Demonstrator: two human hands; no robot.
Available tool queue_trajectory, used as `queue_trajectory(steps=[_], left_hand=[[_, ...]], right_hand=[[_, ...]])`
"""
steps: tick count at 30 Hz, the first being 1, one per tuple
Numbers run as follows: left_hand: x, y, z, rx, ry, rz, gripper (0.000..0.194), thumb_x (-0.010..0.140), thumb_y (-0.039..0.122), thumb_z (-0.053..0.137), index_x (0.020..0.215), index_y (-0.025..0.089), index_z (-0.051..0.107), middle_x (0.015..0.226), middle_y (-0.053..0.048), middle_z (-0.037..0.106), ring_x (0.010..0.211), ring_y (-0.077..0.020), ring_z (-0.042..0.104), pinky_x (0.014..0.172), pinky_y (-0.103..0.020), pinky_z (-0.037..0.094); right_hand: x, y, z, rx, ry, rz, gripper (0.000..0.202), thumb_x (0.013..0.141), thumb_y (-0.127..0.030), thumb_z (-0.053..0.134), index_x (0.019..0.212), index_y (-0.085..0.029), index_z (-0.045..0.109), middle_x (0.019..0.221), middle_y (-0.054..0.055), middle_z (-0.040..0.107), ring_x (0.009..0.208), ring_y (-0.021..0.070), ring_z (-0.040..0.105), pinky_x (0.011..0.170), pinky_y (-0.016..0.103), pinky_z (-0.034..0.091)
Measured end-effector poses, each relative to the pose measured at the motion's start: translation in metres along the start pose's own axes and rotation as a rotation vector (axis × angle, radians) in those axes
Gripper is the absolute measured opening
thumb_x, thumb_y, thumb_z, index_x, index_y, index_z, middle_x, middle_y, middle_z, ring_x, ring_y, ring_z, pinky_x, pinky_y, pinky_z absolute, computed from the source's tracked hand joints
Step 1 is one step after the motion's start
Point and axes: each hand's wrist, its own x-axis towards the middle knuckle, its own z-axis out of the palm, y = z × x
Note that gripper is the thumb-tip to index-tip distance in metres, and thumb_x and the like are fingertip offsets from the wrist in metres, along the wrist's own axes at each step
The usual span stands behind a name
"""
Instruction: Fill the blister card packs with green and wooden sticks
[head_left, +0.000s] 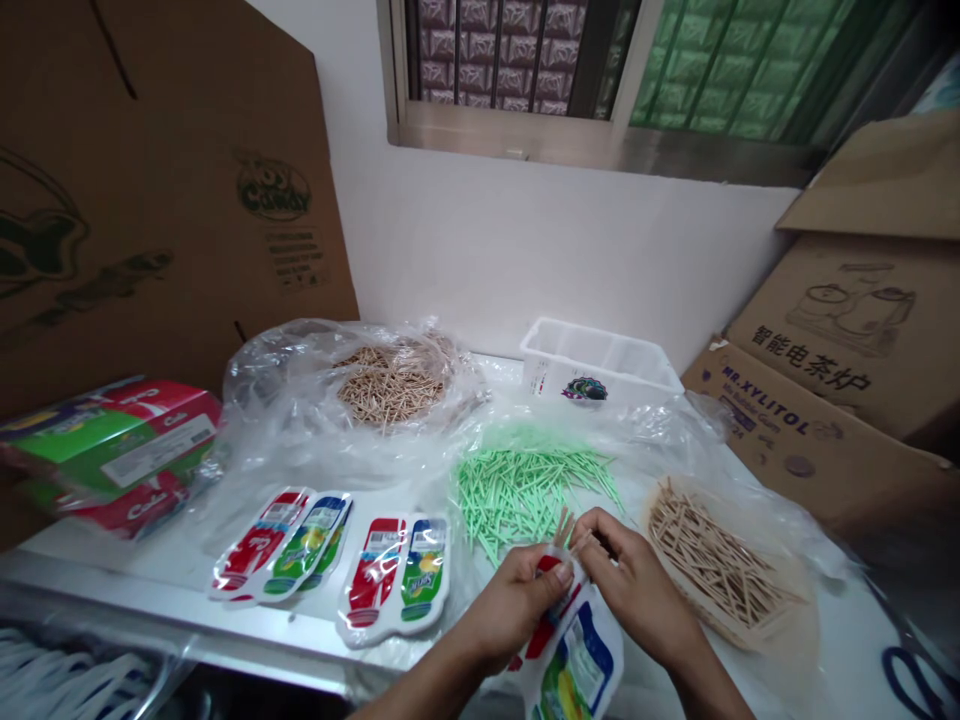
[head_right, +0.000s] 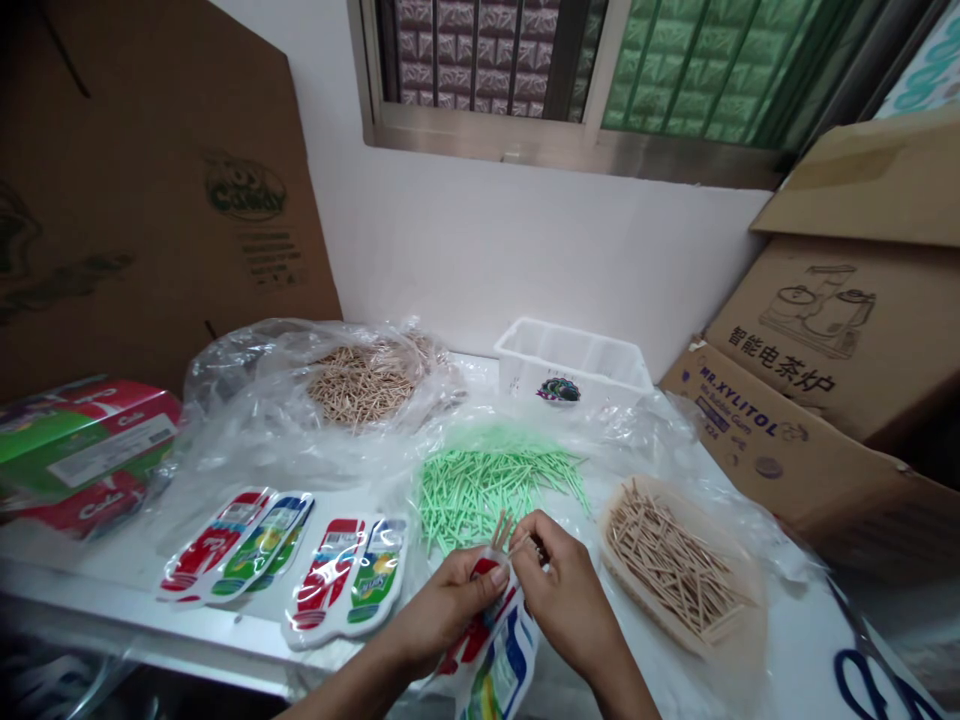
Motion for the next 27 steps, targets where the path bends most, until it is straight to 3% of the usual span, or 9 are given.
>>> queue_trajectory(steps=[4, 7, 13, 18, 22, 27], left_hand=[[0.0, -0.002, 0.001, -0.022, -0.005, -0.006, 0.047, 0.067, 0.059, 0.063, 0.076, 0.012, 0.061, 0.055, 0.001, 0.051, 0.051, -0.0101, 0.049, 0.054, -0.022, 0.041], [-0.001, -0.001, 0.0, 0.017, -0.026, -0.001, 0.046, 0.07, 0.058, 0.062, 0.077, 0.013, 0.061, 0.053, 0.002, 0.048, 0.048, -0.009, 0.046, 0.052, -0.021, 0.039], [-0.005, 0.009, -0.005, 0.112, -0.045, 0.033, 0.048, 0.071, 0.059, 0.06, 0.083, 0.013, 0.06, 0.059, 0.002, 0.048, 0.052, -0.0085, 0.043, 0.051, -0.019, 0.036], [-0.005, 0.014, -0.007, 0.174, -0.127, 0.099, 0.048, 0.075, 0.059, 0.055, 0.083, 0.012, 0.057, 0.064, 0.001, 0.045, 0.055, -0.0082, 0.039, 0.054, -0.02, 0.034], [-0.007, 0.021, -0.01, 0.286, -0.159, 0.192, 0.042, 0.08, 0.054, 0.053, 0.083, 0.012, 0.057, 0.07, 0.001, 0.044, 0.062, -0.0091, 0.038, 0.058, -0.02, 0.033], [-0.017, 0.039, -0.012, 0.403, -0.122, 0.267, 0.036, 0.081, 0.046, 0.055, 0.09, 0.013, 0.06, 0.078, -0.001, 0.051, 0.072, -0.0123, 0.044, 0.067, -0.023, 0.037]], right_hand=[[-0.003, -0.001, 0.001, 0.008, 0.018, -0.011, 0.011, 0.087, -0.031, 0.044, 0.086, -0.022, 0.05, 0.075, -0.003, 0.056, 0.071, 0.0131, 0.052, 0.065, 0.023, 0.04], [-0.004, -0.001, 0.004, 0.05, 0.029, -0.043, 0.021, 0.089, -0.037, 0.043, 0.104, -0.024, 0.048, 0.083, -0.002, 0.057, 0.076, 0.0134, 0.054, 0.07, 0.023, 0.042], [-0.001, -0.003, -0.001, -0.005, -0.001, -0.07, 0.023, 0.087, -0.039, 0.046, 0.076, -0.02, 0.055, 0.074, -0.001, 0.056, 0.072, 0.014, 0.053, 0.069, 0.024, 0.042], [0.001, -0.005, -0.005, 0.062, 0.009, -0.068, 0.026, 0.085, -0.042, 0.051, 0.096, -0.021, 0.061, 0.09, 0.003, 0.063, 0.086, 0.0175, 0.057, 0.077, 0.026, 0.045], [0.003, -0.011, -0.004, 0.117, 0.003, -0.111, 0.024, 0.083, -0.041, 0.055, 0.088, -0.021, 0.067, 0.088, 0.003, 0.065, 0.086, 0.0176, 0.059, 0.078, 0.027, 0.045], [0.004, -0.017, -0.002, 0.125, 0.045, -0.168, 0.021, 0.082, -0.039, 0.057, 0.085, -0.023, 0.071, 0.101, 0.006, 0.066, 0.101, 0.0213, 0.057, 0.091, 0.034, 0.043]])
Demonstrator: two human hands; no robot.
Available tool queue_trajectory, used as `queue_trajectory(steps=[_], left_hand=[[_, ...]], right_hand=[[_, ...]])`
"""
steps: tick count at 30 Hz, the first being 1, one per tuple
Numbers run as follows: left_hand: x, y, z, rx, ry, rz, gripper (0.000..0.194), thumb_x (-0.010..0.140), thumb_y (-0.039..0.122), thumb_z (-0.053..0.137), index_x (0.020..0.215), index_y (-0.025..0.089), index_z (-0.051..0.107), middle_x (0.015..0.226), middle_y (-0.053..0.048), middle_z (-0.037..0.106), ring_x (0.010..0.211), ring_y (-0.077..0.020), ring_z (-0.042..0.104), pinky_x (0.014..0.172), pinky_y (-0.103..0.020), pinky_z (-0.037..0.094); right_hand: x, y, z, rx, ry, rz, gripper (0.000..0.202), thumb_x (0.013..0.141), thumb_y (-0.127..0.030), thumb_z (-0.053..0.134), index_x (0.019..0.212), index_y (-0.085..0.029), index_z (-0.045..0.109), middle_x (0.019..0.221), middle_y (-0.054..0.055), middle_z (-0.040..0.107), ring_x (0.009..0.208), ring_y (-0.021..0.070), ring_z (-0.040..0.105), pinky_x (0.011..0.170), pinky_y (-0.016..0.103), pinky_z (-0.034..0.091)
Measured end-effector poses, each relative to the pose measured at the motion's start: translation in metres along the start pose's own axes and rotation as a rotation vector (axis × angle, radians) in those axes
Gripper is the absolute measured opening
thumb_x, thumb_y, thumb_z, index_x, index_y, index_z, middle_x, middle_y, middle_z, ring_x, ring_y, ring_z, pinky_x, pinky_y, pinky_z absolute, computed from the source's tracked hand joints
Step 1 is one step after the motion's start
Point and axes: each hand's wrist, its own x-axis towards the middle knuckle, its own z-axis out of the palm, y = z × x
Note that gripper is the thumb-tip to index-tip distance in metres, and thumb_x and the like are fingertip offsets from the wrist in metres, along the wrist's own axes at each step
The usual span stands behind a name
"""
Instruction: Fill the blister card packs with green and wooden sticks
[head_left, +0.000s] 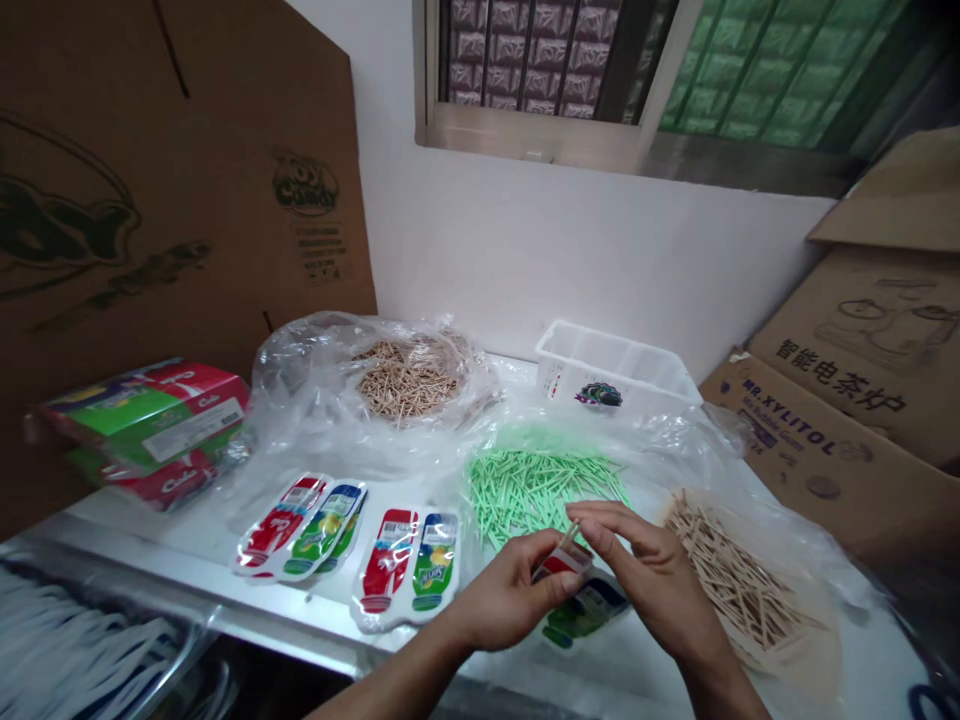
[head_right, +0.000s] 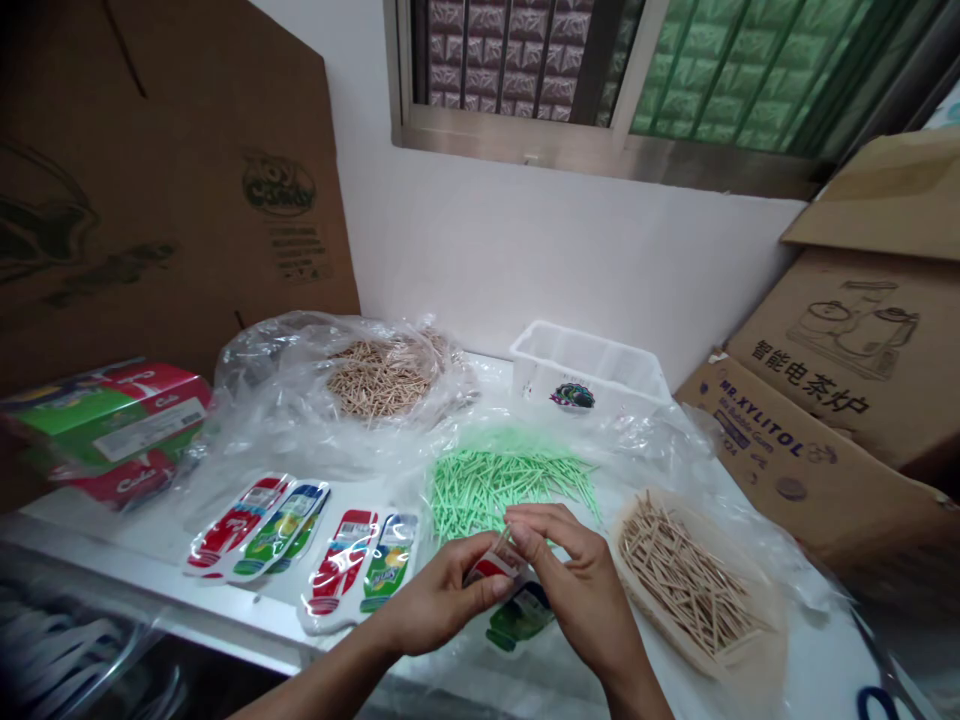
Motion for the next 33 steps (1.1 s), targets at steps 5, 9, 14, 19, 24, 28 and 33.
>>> queue_trajectory(steps=[5, 9, 14, 19, 24, 28, 33], left_hand=[[-0.009, 0.011, -0.011, -0.024, 0.026, -0.024, 0.033, 0.079, 0.037, 0.059, 0.104, 0.015, 0.061, 0.089, -0.004, 0.06, 0.08, -0.0153, 0.053, 0.073, -0.024, 0.041], [-0.015, 0.01, -0.026, 0.054, 0.09, -0.027, 0.032, 0.079, 0.036, 0.059, 0.104, 0.016, 0.064, 0.097, -0.007, 0.064, 0.088, -0.0176, 0.056, 0.079, -0.026, 0.042], [-0.023, 0.009, -0.045, -0.01, 0.26, -0.041, 0.037, 0.081, 0.041, 0.057, 0.107, 0.015, 0.063, 0.098, -0.008, 0.066, 0.089, -0.0187, 0.058, 0.079, -0.027, 0.044], [-0.039, 0.015, -0.06, 0.044, 0.391, 0.03, 0.038, 0.081, 0.044, 0.056, 0.103, 0.015, 0.066, 0.101, -0.008, 0.064, 0.091, -0.0195, 0.058, 0.078, -0.026, 0.045], [-0.071, 0.016, -0.103, 0.276, 0.634, -0.033, 0.043, 0.083, 0.041, 0.052, 0.116, 0.014, 0.059, 0.092, -0.006, 0.066, 0.081, -0.0175, 0.06, 0.074, -0.027, 0.047], [-0.102, 0.017, -0.162, 0.797, 0.842, -0.17, 0.05, 0.083, 0.035, 0.051, 0.13, 0.018, 0.044, 0.078, -0.001, 0.066, 0.068, -0.0156, 0.059, 0.068, -0.027, 0.045], [-0.122, 0.015, -0.219, 1.231, 0.779, -0.451, 0.042, 0.084, 0.027, 0.049, 0.125, 0.017, 0.048, 0.094, -0.006, 0.068, 0.089, -0.0201, 0.061, 0.077, -0.027, 0.043]], right_hand=[[-0.001, -0.006, -0.005, -0.008, 0.262, -0.052, 0.024, 0.087, -0.041, 0.049, 0.095, -0.023, 0.063, 0.098, 0.007, 0.065, 0.098, 0.0222, 0.057, 0.088, 0.036, 0.044], [-0.001, -0.001, -0.007, 0.108, 0.221, -0.017, 0.025, 0.091, -0.043, 0.04, 0.097, -0.023, 0.054, 0.073, 0.002, 0.059, 0.069, 0.0158, 0.056, 0.066, 0.028, 0.047], [0.0, 0.014, 0.006, 0.018, 0.056, 0.091, 0.04, 0.083, -0.047, 0.052, 0.115, -0.023, 0.051, 0.095, 0.005, 0.061, 0.071, 0.0141, 0.056, 0.063, 0.025, 0.047], [0.006, 0.024, 0.053, 0.045, -0.271, 0.182, 0.042, 0.076, -0.047, 0.062, 0.106, -0.018, 0.06, 0.091, 0.005, 0.067, 0.083, 0.0214, 0.061, 0.073, 0.03, 0.049], [0.029, 0.023, 0.125, 0.155, -0.324, 0.17, 0.038, 0.076, -0.048, 0.06, 0.096, -0.015, 0.065, 0.09, 0.007, 0.07, 0.084, 0.0247, 0.063, 0.073, 0.033, 0.05], [0.058, 0.014, 0.195, 0.095, -0.435, 0.049, 0.034, 0.081, -0.045, 0.052, 0.091, -0.015, 0.065, 0.083, 0.006, 0.071, 0.076, 0.0222, 0.064, 0.064, 0.029, 0.05], [0.081, 0.009, 0.264, -0.089, -0.503, -0.037, 0.023, 0.078, -0.034, 0.053, 0.082, -0.016, 0.066, 0.074, 0.005, 0.069, 0.07, 0.0203, 0.062, 0.065, 0.029, 0.046]])
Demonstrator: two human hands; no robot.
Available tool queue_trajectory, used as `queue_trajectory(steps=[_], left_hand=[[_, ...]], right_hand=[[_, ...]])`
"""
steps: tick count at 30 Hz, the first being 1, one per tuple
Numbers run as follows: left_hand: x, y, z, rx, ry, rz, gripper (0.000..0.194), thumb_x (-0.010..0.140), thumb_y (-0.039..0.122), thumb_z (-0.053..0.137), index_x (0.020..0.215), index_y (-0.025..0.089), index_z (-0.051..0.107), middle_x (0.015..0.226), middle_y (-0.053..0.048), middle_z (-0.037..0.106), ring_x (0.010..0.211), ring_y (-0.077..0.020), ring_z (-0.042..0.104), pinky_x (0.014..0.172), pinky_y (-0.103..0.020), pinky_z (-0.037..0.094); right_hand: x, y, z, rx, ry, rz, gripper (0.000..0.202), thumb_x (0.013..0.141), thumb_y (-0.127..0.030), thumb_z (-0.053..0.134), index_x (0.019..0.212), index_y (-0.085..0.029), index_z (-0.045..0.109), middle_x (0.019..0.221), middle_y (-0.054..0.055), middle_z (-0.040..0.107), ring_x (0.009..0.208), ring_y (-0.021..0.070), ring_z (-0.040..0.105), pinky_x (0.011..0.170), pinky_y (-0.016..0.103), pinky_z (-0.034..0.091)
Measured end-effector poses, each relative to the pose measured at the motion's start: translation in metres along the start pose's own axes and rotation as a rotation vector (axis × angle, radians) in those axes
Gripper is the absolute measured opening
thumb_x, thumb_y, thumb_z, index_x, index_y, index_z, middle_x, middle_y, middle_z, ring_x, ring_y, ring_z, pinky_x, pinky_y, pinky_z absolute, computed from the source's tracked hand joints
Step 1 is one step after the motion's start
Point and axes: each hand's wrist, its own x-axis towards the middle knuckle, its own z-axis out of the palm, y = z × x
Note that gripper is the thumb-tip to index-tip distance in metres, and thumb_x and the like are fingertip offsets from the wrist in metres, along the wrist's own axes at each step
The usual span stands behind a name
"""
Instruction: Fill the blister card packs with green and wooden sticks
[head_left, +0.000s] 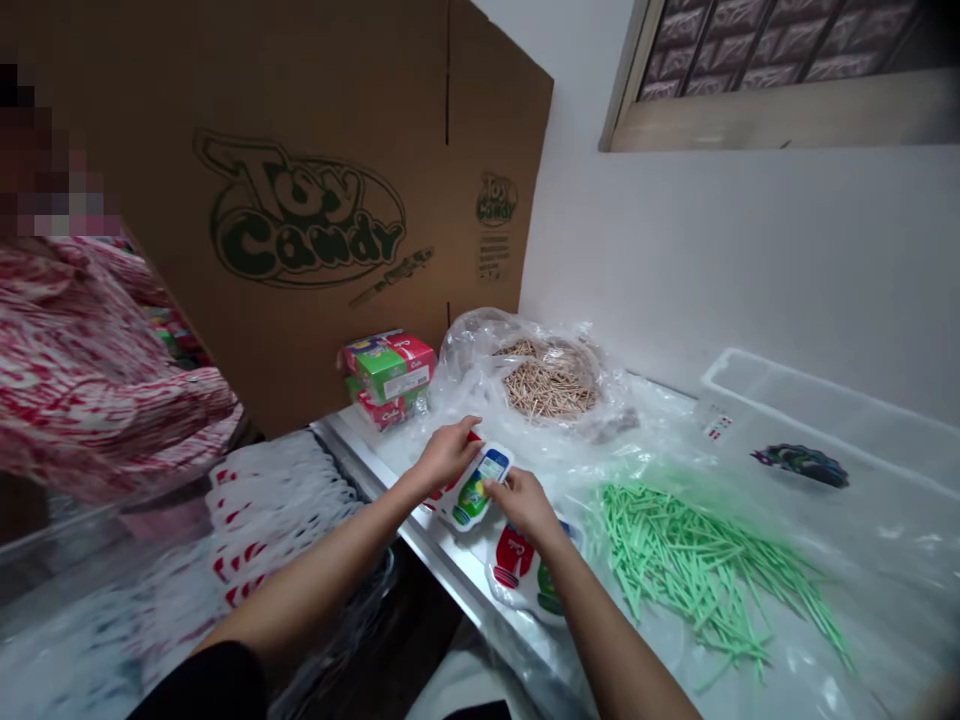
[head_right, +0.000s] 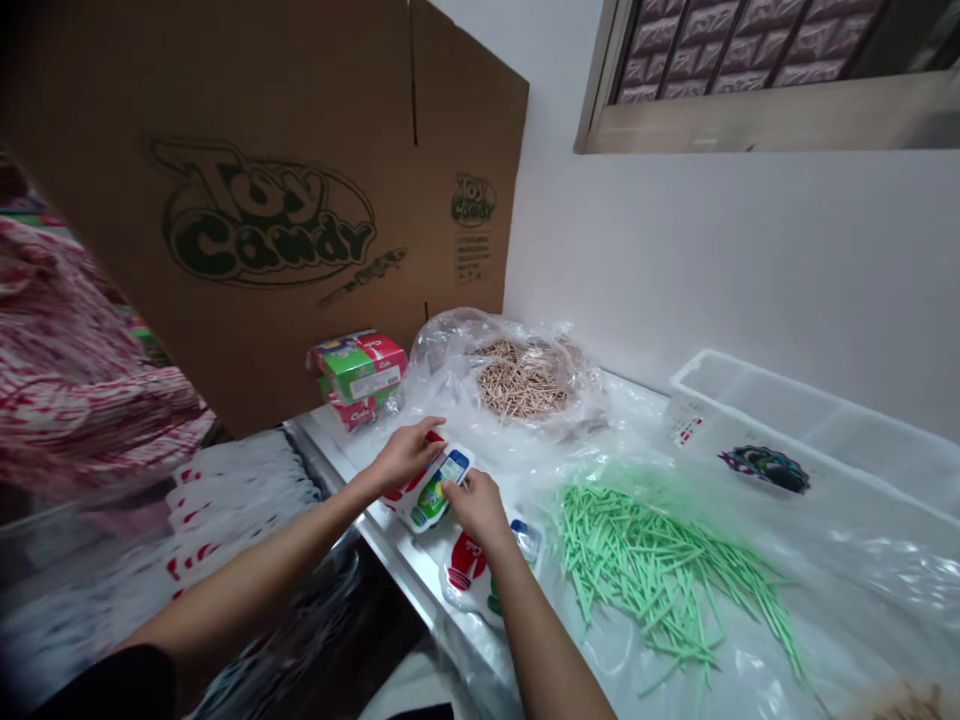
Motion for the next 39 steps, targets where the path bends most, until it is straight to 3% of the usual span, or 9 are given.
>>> queue_trajectory(steps=[3, 6, 10, 16, 20, 26, 31, 35, 39], left_hand=[[0.0, -0.002, 0.003, 0.082, 0.022, -0.011, 0.048, 0.08, 0.027, 0.055, 0.126, 0.015, 0.045, 0.111, -0.013, 0.061, 0.106, -0.026, 0.053, 0.086, -0.033, 0.038], [-0.013, 0.016, 0.018, 0.16, 0.03, 0.062, 0.042, 0.083, 0.041, 0.051, 0.117, 0.016, 0.05, 0.114, -0.015, 0.058, 0.107, -0.0288, 0.051, 0.086, -0.036, 0.037], [-0.027, 0.046, 0.051, 0.154, -0.253, 0.023, 0.046, 0.073, 0.055, 0.058, 0.1, 0.018, 0.057, 0.094, -0.012, 0.065, 0.089, -0.0289, 0.059, 0.074, -0.034, 0.04], [-0.016, 0.053, 0.075, 0.132, -0.346, 0.013, 0.017, 0.071, 0.032, 0.063, 0.08, 0.018, 0.06, 0.082, -0.006, 0.067, 0.08, -0.0224, 0.062, 0.064, -0.026, 0.039], [-0.02, 0.055, 0.067, 0.119, -0.331, 0.077, 0.013, 0.075, 0.022, 0.054, 0.087, 0.018, 0.058, 0.082, -0.005, 0.067, 0.079, -0.0202, 0.061, 0.063, -0.025, 0.038], [-0.035, 0.062, 0.055, 0.128, -0.293, 0.171, 0.034, 0.08, 0.013, 0.043, 0.114, 0.016, 0.046, 0.089, -0.009, 0.065, 0.085, -0.0236, 0.06, 0.071, -0.03, 0.039], [-0.047, 0.066, 0.031, -0.012, -0.209, 0.302, 0.027, 0.089, 0.02, 0.035, 0.113, 0.016, 0.046, 0.093, -0.01, 0.063, 0.088, -0.022, 0.059, 0.074, -0.03, 0.041], [-0.06, 0.072, -0.007, -0.266, -0.201, 0.397, 0.028, 0.092, 0.028, 0.034, 0.116, 0.019, 0.046, 0.1, -0.006, 0.061, 0.09, -0.0177, 0.056, 0.078, -0.027, 0.041], [-0.065, 0.078, -0.024, -0.508, -0.233, 0.358, 0.031, 0.09, 0.033, 0.04, 0.117, 0.021, 0.048, 0.094, -0.004, 0.061, 0.085, -0.0163, 0.056, 0.076, -0.027, 0.043]], right_hand=[[-0.005, 0.0, 0.001, -0.083, 0.027, -0.012, 0.022, 0.077, -0.027, 0.052, 0.091, -0.014, 0.064, 0.08, 0.008, 0.068, 0.077, 0.0218, 0.06, 0.074, 0.032, 0.043], [-0.031, 0.007, -0.026, -0.125, 0.061, -0.049, 0.024, 0.083, -0.025, 0.043, 0.095, -0.017, 0.062, 0.093, 0.008, 0.066, 0.087, 0.0198, 0.058, 0.08, 0.029, 0.04], [-0.072, 0.027, -0.082, -0.151, 0.157, 0.032, 0.026, 0.086, -0.036, 0.04, 0.087, -0.02, 0.061, 0.076, 0.002, 0.065, 0.07, 0.018, 0.059, 0.065, 0.027, 0.041], [-0.111, 0.052, -0.127, -0.151, 0.24, 0.164, 0.03, 0.085, -0.045, 0.041, 0.086, -0.022, 0.059, 0.068, 0.0, 0.062, 0.064, 0.0183, 0.056, 0.061, 0.028, 0.041], [-0.119, 0.056, -0.119, -0.099, 0.233, 0.146, 0.032, 0.086, -0.047, 0.04, 0.081, -0.022, 0.059, 0.066, 0.0, 0.061, 0.065, 0.0185, 0.058, 0.062, 0.027, 0.042], [-0.117, 0.05, -0.104, -0.127, 0.189, 0.073, 0.029, 0.087, -0.042, 0.039, 0.081, -0.021, 0.059, 0.07, 0.001, 0.063, 0.067, 0.0179, 0.058, 0.062, 0.026, 0.041], [-0.11, 0.051, -0.097, -0.078, 0.3, 0.107, 0.036, 0.078, -0.047, 0.053, 0.1, -0.019, 0.062, 0.089, 0.006, 0.065, 0.079, 0.0202, 0.06, 0.072, 0.031, 0.045], [-0.101, 0.051, -0.089, 0.2, 0.327, 0.178, 0.065, 0.066, -0.047, 0.068, 0.122, -0.016, 0.052, 0.113, 0.011, 0.06, 0.093, 0.023, 0.06, 0.081, 0.035, 0.047], [-0.096, 0.048, -0.087, 0.608, 0.15, 0.105, 0.054, 0.07, -0.044, 0.068, 0.115, -0.017, 0.055, 0.109, 0.009, 0.063, 0.096, 0.0231, 0.061, 0.085, 0.035, 0.047]])
